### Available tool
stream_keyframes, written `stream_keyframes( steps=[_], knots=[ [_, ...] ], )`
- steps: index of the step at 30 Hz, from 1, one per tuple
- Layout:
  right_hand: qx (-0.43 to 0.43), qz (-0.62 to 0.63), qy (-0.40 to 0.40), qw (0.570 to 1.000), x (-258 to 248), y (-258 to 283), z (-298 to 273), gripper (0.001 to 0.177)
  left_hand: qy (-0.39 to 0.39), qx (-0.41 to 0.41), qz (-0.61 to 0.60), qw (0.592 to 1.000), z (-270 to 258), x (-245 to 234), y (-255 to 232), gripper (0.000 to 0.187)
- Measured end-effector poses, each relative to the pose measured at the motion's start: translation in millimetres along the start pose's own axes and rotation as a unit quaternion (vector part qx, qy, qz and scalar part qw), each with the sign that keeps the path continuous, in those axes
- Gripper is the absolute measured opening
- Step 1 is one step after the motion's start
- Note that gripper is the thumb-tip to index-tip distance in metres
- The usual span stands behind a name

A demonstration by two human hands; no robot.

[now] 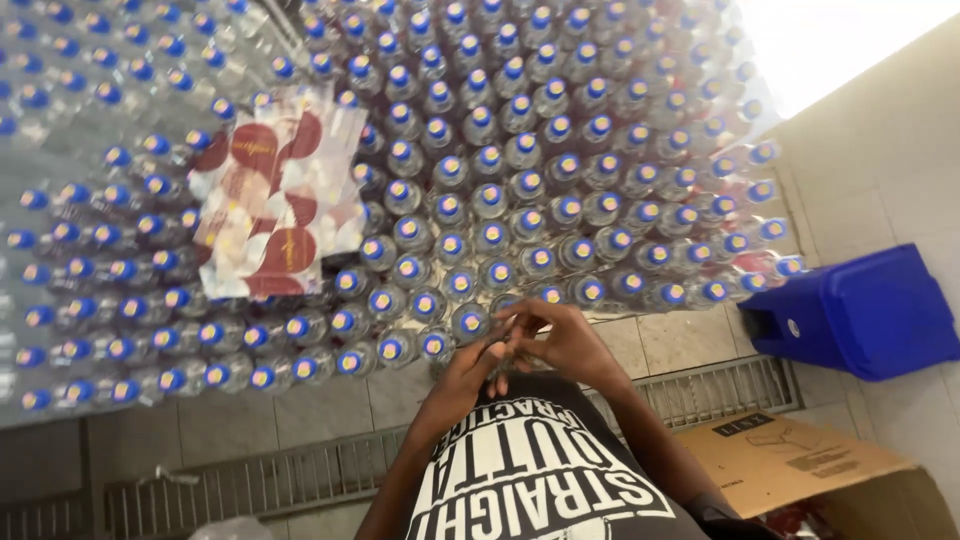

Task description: Applying adhesive labels to the caps of water bottles arranged on a production table.

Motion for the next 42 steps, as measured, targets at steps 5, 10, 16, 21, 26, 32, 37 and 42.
stream_keyframes(
  steps=[5,10,16,21,26,32,37,42],
  knots=[
    [0.005,-0.038,-0.017,0.999,-6.7,13.4,8.3,0.05,-0.014,0.007,-0.023,1.0,-1.0,-5.0,10.3,0.047],
    [0.003,-0.042,0.005,0.999,-7.2,15.7,18.8,0.049,-0.029,0.003,-0.026,0.999,-4.0,-8.4,7.3,0.051],
    [0.012,-0.047,0.02,0.999,-15.0,12.9,35.1,0.052,-0.074,0.021,-0.026,0.997,-8.4,-19.7,7.8,0.047],
    [-0.017,-0.235,-0.091,0.968,-31.4,23.3,67.6,0.036,-0.121,0.05,-0.036,0.991,-10.1,-41.5,26.6,0.047],
    [-0.056,-0.288,-0.064,0.954,-21.7,-5.3,94.1,0.027,-0.129,0.061,-0.039,0.989,-19.9,-35.5,9.6,0.045],
    [-0.091,-0.348,0.02,0.933,-24.4,23.4,85.5,0.02,-0.139,0.058,-0.039,0.988,-28.0,-41.9,13.0,0.045],
    [-0.121,-0.37,0.069,0.918,-26.1,32.3,80.5,0.021,-0.138,0.052,-0.035,0.988,-29.4,-49.7,25.2,0.046],
    [-0.123,-0.382,0.034,0.915,-23.9,5.3,82.0,0.01,-0.135,0.036,-0.038,0.99,-25.3,-61.8,48.0,0.047]
  ],
)
Point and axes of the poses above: each hand's wrist, its own z-axis towards the middle knuckle, its own x-axis out of the palm, y = z × x, the point moved 3 cm from there along z, towards the middle knuckle, and after that the axes turned 10 degrees about -z, right-handed, at the moved point
